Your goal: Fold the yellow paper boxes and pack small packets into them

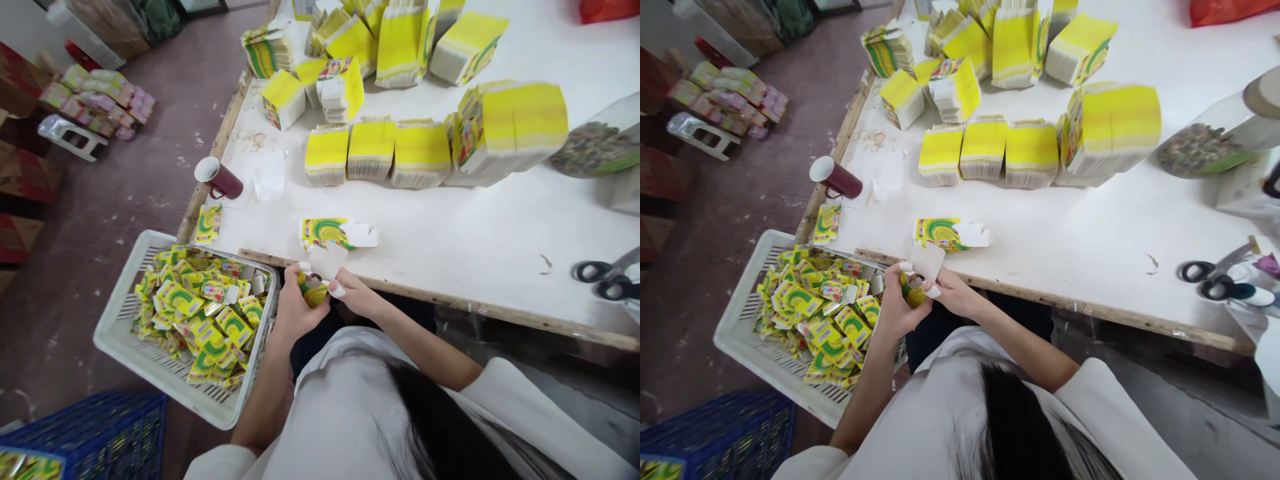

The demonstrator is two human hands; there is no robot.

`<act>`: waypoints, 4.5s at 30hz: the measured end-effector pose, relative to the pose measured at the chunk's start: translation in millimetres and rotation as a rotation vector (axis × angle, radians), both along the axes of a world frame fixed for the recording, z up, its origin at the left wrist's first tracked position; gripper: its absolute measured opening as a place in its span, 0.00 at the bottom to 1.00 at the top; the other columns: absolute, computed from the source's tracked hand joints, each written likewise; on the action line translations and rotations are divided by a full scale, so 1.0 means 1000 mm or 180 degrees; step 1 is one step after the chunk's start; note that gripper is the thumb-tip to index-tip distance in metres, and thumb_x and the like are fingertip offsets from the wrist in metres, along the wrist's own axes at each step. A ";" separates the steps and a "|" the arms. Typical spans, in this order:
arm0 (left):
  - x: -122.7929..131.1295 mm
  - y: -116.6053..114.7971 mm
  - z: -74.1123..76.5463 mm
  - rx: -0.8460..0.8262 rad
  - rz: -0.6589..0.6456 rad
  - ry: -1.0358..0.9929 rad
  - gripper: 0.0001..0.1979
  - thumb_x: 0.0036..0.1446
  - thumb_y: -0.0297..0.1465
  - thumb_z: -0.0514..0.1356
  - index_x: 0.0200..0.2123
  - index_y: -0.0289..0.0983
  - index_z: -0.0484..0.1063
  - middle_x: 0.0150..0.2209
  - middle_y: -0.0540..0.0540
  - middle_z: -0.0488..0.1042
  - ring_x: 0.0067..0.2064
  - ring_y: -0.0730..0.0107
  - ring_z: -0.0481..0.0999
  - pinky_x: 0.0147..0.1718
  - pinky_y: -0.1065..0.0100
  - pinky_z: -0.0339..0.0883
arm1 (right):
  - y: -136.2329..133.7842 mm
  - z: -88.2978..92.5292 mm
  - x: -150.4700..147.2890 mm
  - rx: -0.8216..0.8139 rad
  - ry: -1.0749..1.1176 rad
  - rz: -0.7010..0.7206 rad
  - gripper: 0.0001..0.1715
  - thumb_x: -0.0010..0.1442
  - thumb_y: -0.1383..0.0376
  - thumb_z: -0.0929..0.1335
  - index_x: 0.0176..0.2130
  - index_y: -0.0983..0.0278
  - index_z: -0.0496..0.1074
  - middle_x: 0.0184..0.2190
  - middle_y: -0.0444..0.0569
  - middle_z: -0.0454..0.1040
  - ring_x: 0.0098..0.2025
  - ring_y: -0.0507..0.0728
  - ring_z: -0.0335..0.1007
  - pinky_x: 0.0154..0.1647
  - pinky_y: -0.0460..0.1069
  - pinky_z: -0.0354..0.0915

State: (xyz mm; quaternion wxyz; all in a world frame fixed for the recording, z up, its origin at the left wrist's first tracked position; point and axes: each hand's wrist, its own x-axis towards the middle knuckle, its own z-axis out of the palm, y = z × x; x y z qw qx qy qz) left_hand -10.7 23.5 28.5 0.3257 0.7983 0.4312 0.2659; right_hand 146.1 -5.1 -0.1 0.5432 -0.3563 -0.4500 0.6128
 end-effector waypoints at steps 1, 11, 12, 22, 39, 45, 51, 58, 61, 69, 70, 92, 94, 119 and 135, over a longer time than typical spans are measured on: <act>0.000 0.001 -0.001 -0.0220 0.0015 0.0024 0.32 0.48 0.32 0.65 0.54 0.42 0.56 0.40 0.47 0.72 0.39 0.63 0.76 0.40 0.62 0.71 | -0.002 -0.001 -0.001 0.0200 -0.0291 -0.0062 0.42 0.63 0.42 0.66 0.67 0.61 0.60 0.62 0.56 0.69 0.67 0.65 0.59 0.68 0.61 0.57; 0.001 -0.001 -0.015 0.0121 0.0518 0.0462 0.29 0.49 0.29 0.66 0.54 0.37 0.61 0.49 0.37 0.71 0.53 0.50 0.74 0.52 0.51 0.69 | 0.007 -0.011 0.017 0.0910 -0.1877 -0.0947 0.27 0.67 0.69 0.61 0.63 0.60 0.66 0.62 0.57 0.69 0.66 0.61 0.63 0.66 0.60 0.61; -0.002 0.000 -0.012 0.0092 0.0488 0.0460 0.27 0.50 0.31 0.66 0.53 0.38 0.63 0.48 0.38 0.73 0.51 0.52 0.75 0.50 0.53 0.70 | 0.008 -0.010 0.019 0.0980 -0.1963 -0.0782 0.26 0.67 0.68 0.62 0.63 0.61 0.65 0.63 0.58 0.67 0.67 0.62 0.61 0.66 0.60 0.62; -0.017 0.014 0.003 0.0094 0.0048 0.0585 0.30 0.44 0.38 0.72 0.50 0.37 0.69 0.44 0.40 0.79 0.45 0.52 0.80 0.46 0.54 0.73 | 0.019 0.005 0.052 0.1363 -0.2260 0.0592 0.09 0.63 0.68 0.67 0.45 0.62 0.71 0.47 0.55 0.70 0.54 0.62 0.68 0.54 0.57 0.68; -0.076 0.031 -0.010 -0.1602 0.3231 -0.4141 0.28 0.60 0.57 0.53 0.40 0.36 0.66 0.51 0.35 0.69 0.59 0.62 0.72 0.55 0.65 0.72 | 0.047 -0.028 0.046 -0.0536 -0.4275 -0.1511 0.14 0.57 0.65 0.72 0.43 0.66 0.71 0.45 0.60 0.71 0.48 0.68 0.64 0.49 0.60 0.63; -0.043 0.023 -0.031 -0.2100 0.2878 -0.3574 0.21 0.59 0.51 0.59 0.42 0.39 0.68 0.44 0.43 0.73 0.45 0.71 0.78 0.46 0.69 0.75 | 0.052 -0.037 0.041 -0.0235 -0.3949 -0.1505 0.14 0.54 0.69 0.71 0.41 0.63 0.66 0.38 0.56 0.72 0.42 0.66 0.64 0.46 0.58 0.62; 0.006 0.007 -0.034 -0.2078 0.1762 -0.3052 0.30 0.50 0.56 0.64 0.47 0.42 0.71 0.50 0.39 0.75 0.54 0.57 0.75 0.52 0.56 0.71 | 0.033 -0.011 0.036 -0.0368 -0.2870 -0.1240 0.16 0.53 0.68 0.69 0.40 0.61 0.60 0.32 0.45 0.68 0.33 0.57 0.64 0.34 0.51 0.59; 0.031 0.007 -0.002 -0.1232 0.1453 -0.3362 0.25 0.52 0.57 0.56 0.38 0.41 0.69 0.32 0.47 0.67 0.35 0.64 0.71 0.39 0.62 0.70 | 0.003 0.008 -0.010 -0.0246 -0.0347 0.0574 0.26 0.51 0.57 0.74 0.39 0.59 0.57 0.29 0.37 0.63 0.28 0.49 0.59 0.28 0.46 0.58; 0.029 0.012 0.001 -0.1195 0.1642 -0.3427 0.24 0.52 0.56 0.59 0.31 0.41 0.63 0.26 0.53 0.56 0.26 0.73 0.59 0.29 0.69 0.64 | 0.000 0.007 -0.022 -0.0430 -0.0105 0.0464 0.34 0.46 0.55 0.78 0.43 0.59 0.57 0.31 0.37 0.63 0.29 0.49 0.59 0.29 0.45 0.58; 0.029 0.001 -0.018 -0.1184 0.1661 -0.2645 0.32 0.51 0.65 0.56 0.34 0.40 0.69 0.30 0.48 0.68 0.34 0.68 0.71 0.37 0.66 0.69 | 0.006 0.004 -0.010 -0.0378 -0.0239 0.0140 0.26 0.49 0.56 0.78 0.40 0.61 0.65 0.27 0.36 0.59 0.27 0.49 0.52 0.28 0.45 0.52; 0.029 0.000 -0.020 -0.1125 0.1729 -0.2664 0.31 0.53 0.63 0.56 0.34 0.39 0.69 0.30 0.49 0.69 0.34 0.68 0.72 0.37 0.66 0.69 | 0.006 0.004 -0.011 -0.0419 -0.0106 0.0170 0.27 0.48 0.56 0.78 0.41 0.60 0.65 0.28 0.36 0.59 0.27 0.49 0.53 0.28 0.45 0.52; 0.027 -0.008 -0.030 -0.1149 0.2033 -0.2838 0.22 0.55 0.53 0.64 0.37 0.40 0.76 0.36 0.47 0.79 0.37 0.67 0.80 0.39 0.66 0.74 | 0.006 0.001 -0.013 -0.0868 0.1284 0.0052 0.31 0.41 0.55 0.82 0.36 0.61 0.66 0.29 0.38 0.68 0.30 0.49 0.65 0.32 0.44 0.61; 0.025 -0.006 -0.032 -0.0990 0.2117 -0.2806 0.20 0.58 0.51 0.62 0.36 0.40 0.75 0.33 0.50 0.78 0.34 0.71 0.78 0.36 0.69 0.73 | 0.006 0.000 -0.016 -0.0853 0.1114 0.0018 0.30 0.42 0.55 0.82 0.37 0.60 0.66 0.28 0.38 0.68 0.28 0.49 0.63 0.31 0.44 0.60; -0.013 0.002 0.009 -0.0673 0.0416 0.0366 0.36 0.52 0.39 0.68 0.60 0.37 0.59 0.50 0.40 0.76 0.50 0.55 0.78 0.49 0.57 0.73 | 0.000 0.018 0.022 0.1545 -0.2537 -0.1303 0.27 0.63 0.60 0.69 0.60 0.60 0.66 0.58 0.58 0.69 0.63 0.66 0.60 0.67 0.65 0.52; 0.006 -0.014 -0.020 0.0508 -0.0030 0.0213 0.30 0.52 0.32 0.65 0.56 0.42 0.56 0.46 0.43 0.72 0.45 0.58 0.78 0.41 0.62 0.74 | 0.003 -0.003 0.010 -0.0464 0.0072 -0.0151 0.36 0.58 0.43 0.70 0.55 0.64 0.72 0.48 0.54 0.78 0.53 0.62 0.73 0.57 0.59 0.68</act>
